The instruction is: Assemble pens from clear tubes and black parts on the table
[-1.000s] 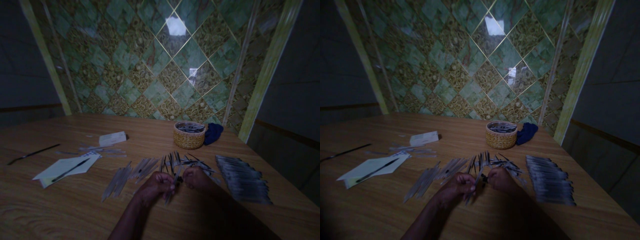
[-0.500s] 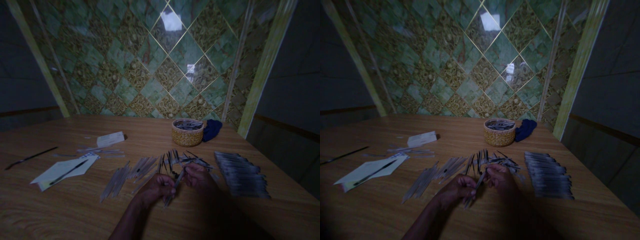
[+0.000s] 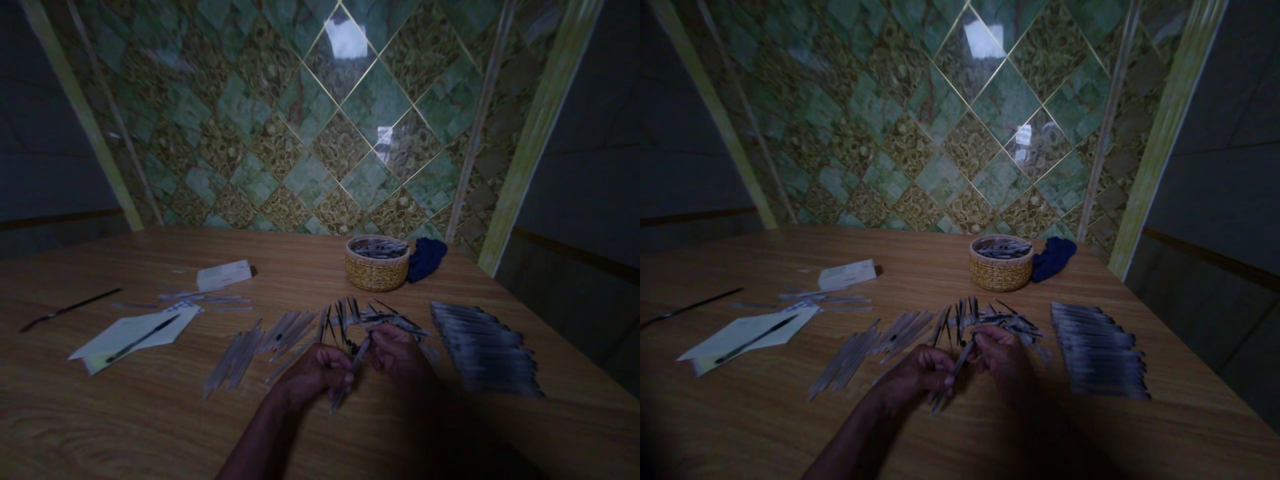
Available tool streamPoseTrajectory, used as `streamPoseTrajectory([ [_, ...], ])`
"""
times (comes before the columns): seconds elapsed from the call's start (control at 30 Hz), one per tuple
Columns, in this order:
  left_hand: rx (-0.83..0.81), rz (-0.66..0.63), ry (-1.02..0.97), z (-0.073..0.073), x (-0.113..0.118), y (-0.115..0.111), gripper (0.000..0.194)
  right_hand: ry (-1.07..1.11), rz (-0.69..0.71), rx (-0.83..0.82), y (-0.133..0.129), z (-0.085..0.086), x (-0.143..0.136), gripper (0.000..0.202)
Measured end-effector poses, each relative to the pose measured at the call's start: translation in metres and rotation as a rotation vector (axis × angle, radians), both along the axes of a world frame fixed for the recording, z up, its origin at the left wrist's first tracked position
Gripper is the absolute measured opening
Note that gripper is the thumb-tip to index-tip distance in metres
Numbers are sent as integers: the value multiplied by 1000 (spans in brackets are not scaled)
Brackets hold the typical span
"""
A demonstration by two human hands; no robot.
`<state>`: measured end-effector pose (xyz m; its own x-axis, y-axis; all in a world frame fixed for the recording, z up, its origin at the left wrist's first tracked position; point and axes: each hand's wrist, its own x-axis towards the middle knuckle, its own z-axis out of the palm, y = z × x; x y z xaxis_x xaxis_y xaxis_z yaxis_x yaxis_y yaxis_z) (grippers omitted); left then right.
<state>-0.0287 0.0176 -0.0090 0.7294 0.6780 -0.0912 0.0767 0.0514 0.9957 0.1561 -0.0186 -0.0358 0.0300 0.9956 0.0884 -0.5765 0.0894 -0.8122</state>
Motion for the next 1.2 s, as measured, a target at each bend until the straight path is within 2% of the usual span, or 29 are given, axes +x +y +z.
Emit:
streamPoseTrajectory([
  [0.3, -39, -15, -26, -2, 2, -1, 25, -20, -27, 11, 1, -5, 0, 29],
  [0.63, -52, 32, -5, 4, 5, -7, 28, -24, -87, -27, -3, 0, -3, 35],
  [0.87, -14, 51, 29, 1, 3, -4, 25, -363, -88, 35, -1, 5, 16, 36],
  [1.07, 51, 7, 101, -1, -1, 1, 23, -645, -51, 95, -2, 7, 31, 23],
  [1.2, 85, -25, 152, 2, -3, 0, 22, -753, 12, 130, -1, 6, 37, 18],
])
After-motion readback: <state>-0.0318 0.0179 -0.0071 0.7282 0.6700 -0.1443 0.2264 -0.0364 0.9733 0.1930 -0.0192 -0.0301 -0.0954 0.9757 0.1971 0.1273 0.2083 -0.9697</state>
